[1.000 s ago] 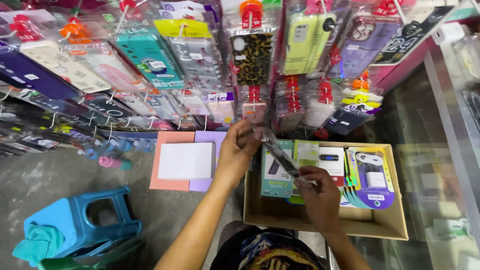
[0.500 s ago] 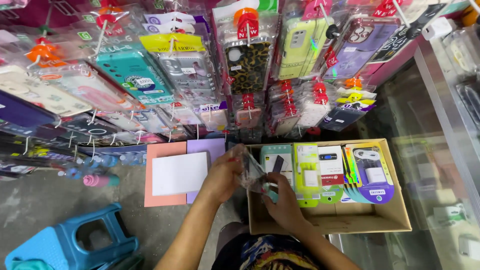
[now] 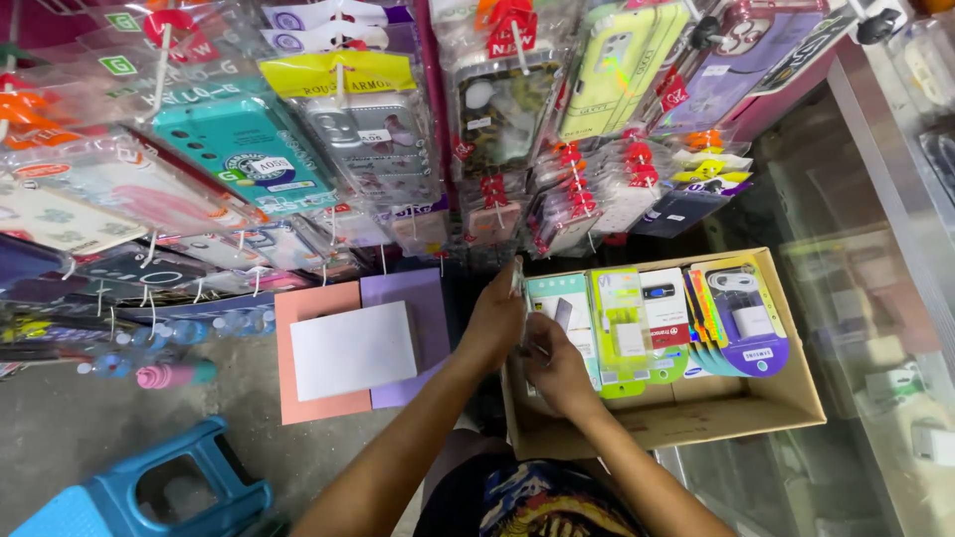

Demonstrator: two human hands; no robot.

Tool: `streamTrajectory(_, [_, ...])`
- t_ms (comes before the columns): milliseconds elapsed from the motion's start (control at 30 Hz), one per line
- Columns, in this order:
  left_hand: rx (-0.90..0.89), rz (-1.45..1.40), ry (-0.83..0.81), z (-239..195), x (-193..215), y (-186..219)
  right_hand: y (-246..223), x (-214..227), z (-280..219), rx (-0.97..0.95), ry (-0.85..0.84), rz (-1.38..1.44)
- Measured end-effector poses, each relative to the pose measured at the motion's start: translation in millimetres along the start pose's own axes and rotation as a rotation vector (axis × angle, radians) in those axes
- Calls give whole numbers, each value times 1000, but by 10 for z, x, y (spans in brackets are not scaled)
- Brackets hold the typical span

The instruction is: Organizing and packing various small electronic accessories into a cardboard box.

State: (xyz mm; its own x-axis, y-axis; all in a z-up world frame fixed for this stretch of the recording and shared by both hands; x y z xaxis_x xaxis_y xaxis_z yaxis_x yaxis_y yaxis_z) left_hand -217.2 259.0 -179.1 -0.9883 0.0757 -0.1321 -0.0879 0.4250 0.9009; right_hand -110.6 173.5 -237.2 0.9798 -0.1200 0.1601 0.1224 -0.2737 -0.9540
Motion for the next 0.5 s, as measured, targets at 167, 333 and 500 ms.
streamTrajectory(167, [-193, 140, -9, 26, 45, 89, 33, -39, 113, 16, 6, 156])
streamTrajectory(333, [-264, 113, -58, 138, 114, -200, -273, -56, 21, -110, 48, 35])
streamTrajectory(500, [-295, 315, -70, -129, 43, 111, -254, -69, 117, -14, 40, -83])
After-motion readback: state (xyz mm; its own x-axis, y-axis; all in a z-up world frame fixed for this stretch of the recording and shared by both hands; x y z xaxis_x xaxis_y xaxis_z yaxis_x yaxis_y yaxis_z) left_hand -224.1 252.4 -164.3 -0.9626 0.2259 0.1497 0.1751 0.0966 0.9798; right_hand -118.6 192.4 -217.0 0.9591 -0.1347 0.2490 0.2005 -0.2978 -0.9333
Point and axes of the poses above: each hand's wrist, its own z-axis towards the middle knuckle, its own x-axis out of the back of the hand, y = z × x, the point moved 10 cm from there along z, towards the middle knuckle, and after that the axes turned 7 degrees about y, right-handed, at the moved point
